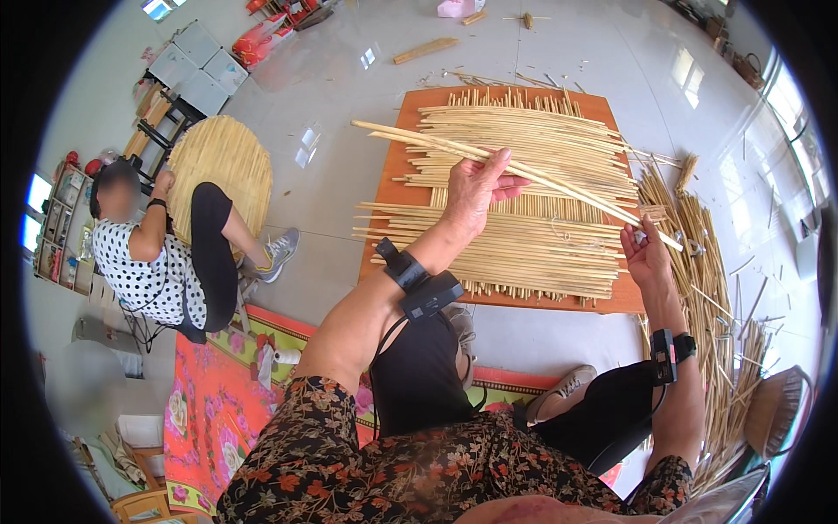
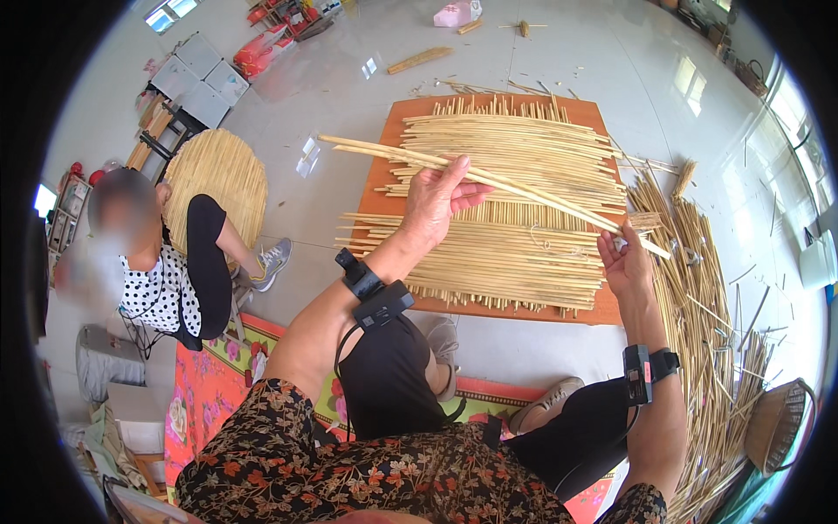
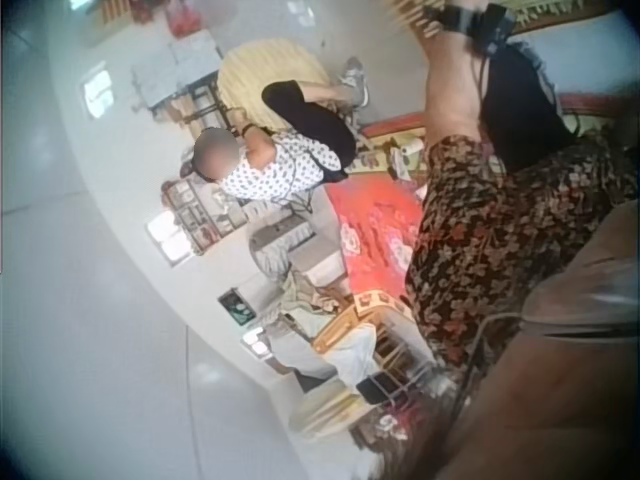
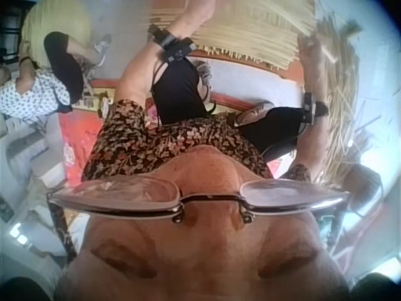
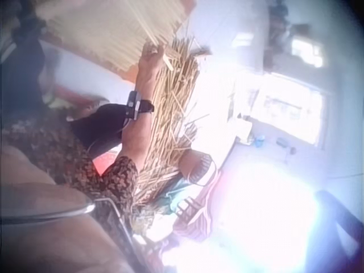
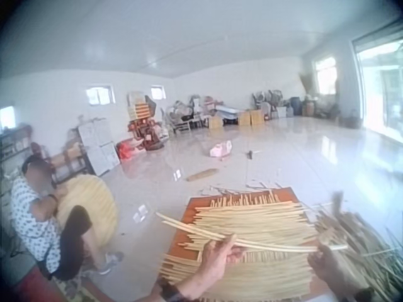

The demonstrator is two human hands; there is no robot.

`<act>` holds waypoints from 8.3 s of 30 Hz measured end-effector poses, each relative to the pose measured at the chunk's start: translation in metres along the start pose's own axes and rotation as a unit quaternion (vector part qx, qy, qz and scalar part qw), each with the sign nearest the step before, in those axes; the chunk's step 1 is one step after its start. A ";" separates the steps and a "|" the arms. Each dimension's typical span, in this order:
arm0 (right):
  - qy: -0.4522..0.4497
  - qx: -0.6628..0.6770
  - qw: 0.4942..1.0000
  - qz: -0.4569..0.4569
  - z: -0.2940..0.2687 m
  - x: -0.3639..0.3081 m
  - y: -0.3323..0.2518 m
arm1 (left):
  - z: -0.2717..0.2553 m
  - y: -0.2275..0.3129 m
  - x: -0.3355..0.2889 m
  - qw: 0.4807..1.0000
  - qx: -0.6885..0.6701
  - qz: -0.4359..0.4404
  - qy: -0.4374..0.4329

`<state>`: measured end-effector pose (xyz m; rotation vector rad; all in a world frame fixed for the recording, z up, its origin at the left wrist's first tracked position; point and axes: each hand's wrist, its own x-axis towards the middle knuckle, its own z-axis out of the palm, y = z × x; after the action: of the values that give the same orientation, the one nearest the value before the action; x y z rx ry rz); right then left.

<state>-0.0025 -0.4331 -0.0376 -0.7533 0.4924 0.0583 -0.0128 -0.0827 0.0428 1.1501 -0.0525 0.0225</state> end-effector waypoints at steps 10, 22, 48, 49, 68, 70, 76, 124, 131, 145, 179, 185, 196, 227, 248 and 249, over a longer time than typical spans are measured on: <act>0.012 0.008 1.000 -0.014 0.001 0.000 -0.001 | 0.005 0.005 -0.003 1.000 -0.013 0.011 -0.017; -0.001 -0.007 1.000 -0.014 0.010 -0.007 0.001 | -0.003 -0.001 0.001 1.000 0.006 0.016 -0.005; -0.046 0.034 0.998 -0.039 0.032 -0.027 0.002 | -0.006 0.001 0.008 0.999 0.008 -0.003 0.047; -0.045 0.036 0.997 -0.044 0.032 -0.028 0.001 | -0.005 0.001 0.008 0.999 0.010 -0.003 0.051; -0.074 0.022 0.996 -0.044 0.035 -0.029 0.001 | -0.001 0.007 0.002 0.994 0.056 -0.026 0.088; -0.069 0.020 0.997 -0.042 0.035 -0.029 0.001 | -0.001 0.007 0.002 0.994 0.058 -0.023 0.090; -0.083 0.009 0.995 -0.058 0.024 -0.019 0.000 | -0.001 0.004 0.002 0.994 0.053 -0.035 0.088; -0.065 0.022 0.994 -0.091 0.023 -0.015 0.002 | 0.000 0.006 0.000 0.993 0.073 -0.086 -0.021; -0.079 -0.008 0.994 -0.076 0.035 -0.024 0.017 | 0.050 0.006 -0.028 0.790 0.526 0.271 -0.160; -0.120 -0.053 0.991 -0.022 0.050 -0.039 0.047 | 0.073 -0.032 0.004 0.648 0.659 0.271 -0.269; -0.116 -0.089 0.989 0.016 0.044 -0.036 0.049 | 0.063 -0.027 0.013 0.793 0.526 0.022 -0.307; -0.133 -0.088 0.987 0.025 0.043 -0.034 0.045 | 0.064 -0.026 0.013 0.788 0.532 0.040 -0.307; -0.132 -0.085 0.987 0.019 0.041 -0.030 0.048 | 0.062 -0.021 0.013 0.763 0.563 0.018 -0.317; -0.093 -0.060 0.994 0.013 0.043 -0.027 0.041 | 0.064 -0.036 0.009 0.637 0.688 0.264 -0.227; -0.369 -0.576 0.714 -0.150 0.081 -0.123 0.039 | -0.014 -0.125 0.080 0.697 0.647 0.158 -0.266; -0.365 -0.591 0.705 -0.147 0.080 -0.120 0.040 | -0.013 -0.127 0.081 0.697 0.648 0.149 -0.269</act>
<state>-0.0850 -0.3356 0.0406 -1.9566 -0.5562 0.3886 0.0741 -0.1230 -0.0739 2.5446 -0.8750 0.0069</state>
